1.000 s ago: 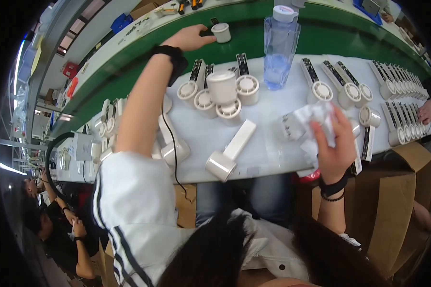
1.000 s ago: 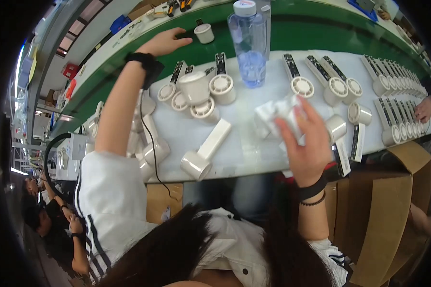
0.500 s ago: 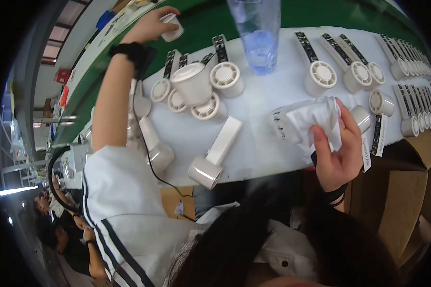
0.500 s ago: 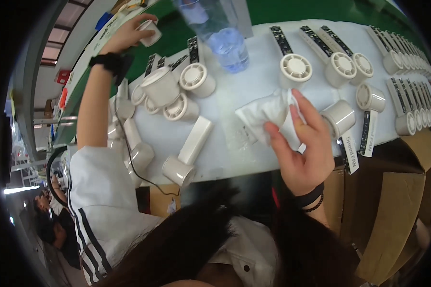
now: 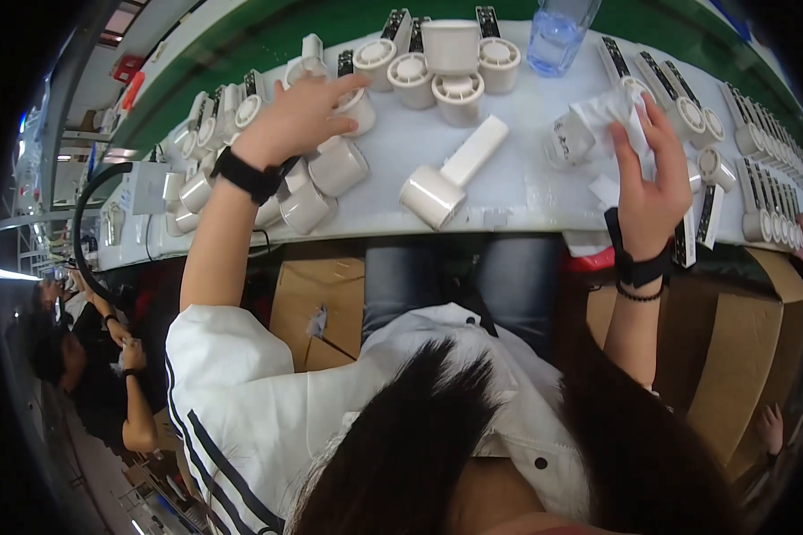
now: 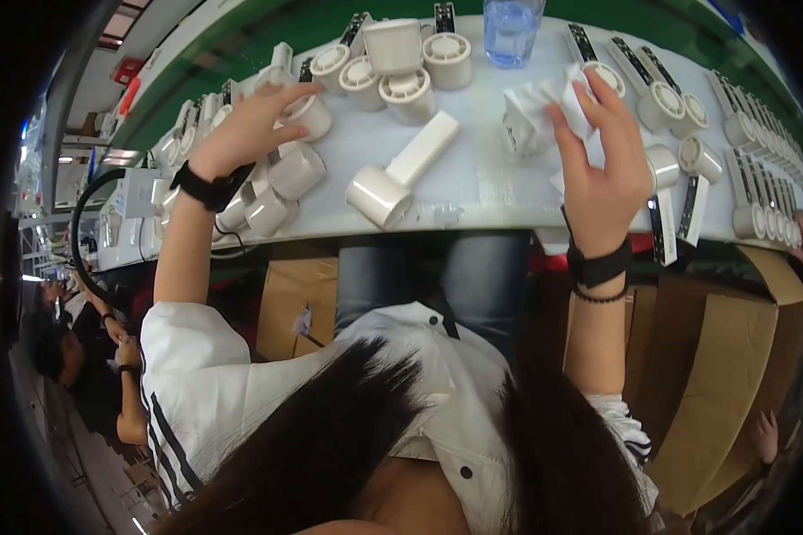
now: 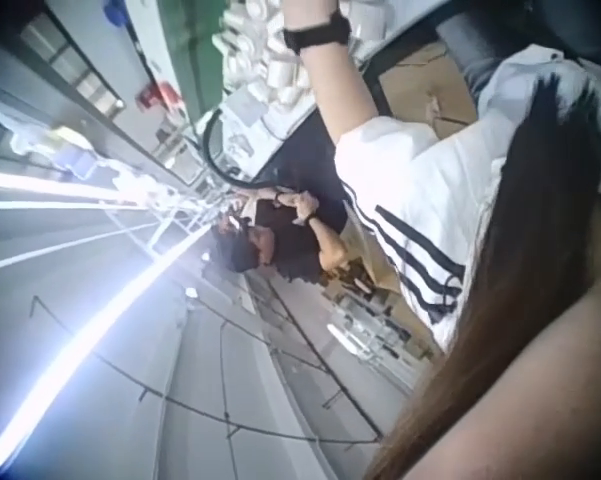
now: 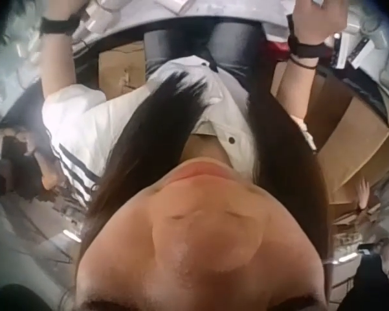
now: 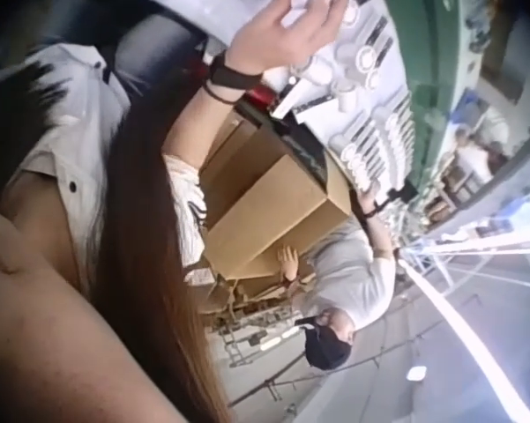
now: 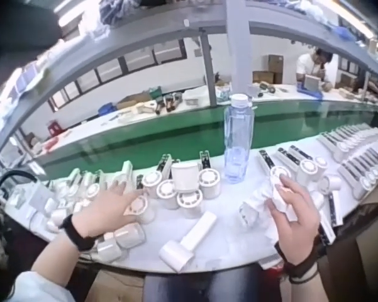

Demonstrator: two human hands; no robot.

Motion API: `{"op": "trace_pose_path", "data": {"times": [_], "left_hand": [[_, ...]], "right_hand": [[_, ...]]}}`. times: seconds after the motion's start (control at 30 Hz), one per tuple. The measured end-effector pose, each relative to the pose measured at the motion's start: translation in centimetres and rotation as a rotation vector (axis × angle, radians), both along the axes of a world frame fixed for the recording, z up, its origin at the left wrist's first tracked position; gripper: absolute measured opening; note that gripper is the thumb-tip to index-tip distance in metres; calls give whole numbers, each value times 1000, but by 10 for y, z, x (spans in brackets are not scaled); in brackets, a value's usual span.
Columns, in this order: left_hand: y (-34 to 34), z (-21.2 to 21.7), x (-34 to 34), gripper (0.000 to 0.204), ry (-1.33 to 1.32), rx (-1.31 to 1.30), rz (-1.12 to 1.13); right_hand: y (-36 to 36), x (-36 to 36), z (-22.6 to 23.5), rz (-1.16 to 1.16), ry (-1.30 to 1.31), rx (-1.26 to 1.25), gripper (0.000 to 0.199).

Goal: The person wipes a handheld fan with a cloth, sets it aside, and picks up a bottle to apply liquid to the cloth. They then pick up another handheld fan, wipe its handle and head with the cloth, and place it back on the table.

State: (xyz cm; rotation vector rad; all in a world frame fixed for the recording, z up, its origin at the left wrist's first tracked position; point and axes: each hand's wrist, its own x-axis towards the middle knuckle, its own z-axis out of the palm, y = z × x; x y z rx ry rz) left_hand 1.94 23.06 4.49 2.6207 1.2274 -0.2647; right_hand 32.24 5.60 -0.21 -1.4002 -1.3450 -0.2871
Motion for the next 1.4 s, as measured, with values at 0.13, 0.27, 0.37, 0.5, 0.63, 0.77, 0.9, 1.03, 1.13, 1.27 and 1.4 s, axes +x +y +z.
{"op": "trace_pose_path", "data": {"times": [0.13,0.27,0.37,0.5,0.63,0.77,0.9,1.03,1.13,1.27,1.4], "left_hand": [[-70,0,14,69,-507,121,-98],[-129,-52,31,76,-588,183,-77],[-139,-92,39,76,-795,159,30],[-141,-102,50,71,-894,115,188],[-141,-104,46,68,-941,96,195],[-139,-104,46,66,-938,115,209],[-140,-104,45,66,-945,105,201],[-140,-105,45,65,-940,87,198],[-135,-106,46,65,-929,129,153],[-135,-109,45,63,-967,125,194],[-137,-104,42,66,-938,85,181]], "right_hand": [[-4,-2,10,-146,-185,52,23],[-13,-39,24,-185,-127,239,25],[-19,-91,-1,180,46,-76,26],[1,-104,-56,304,8,-361,40],[0,-105,-62,351,-56,-388,50],[4,-95,-56,300,-189,-451,55],[-3,-97,-56,309,-154,-505,59],[-7,-103,-61,319,-63,-516,61],[7,-99,-59,226,-187,-486,61],[-2,-114,-62,225,-194,-496,62],[5,-110,-61,60,-399,-536,63]]}}
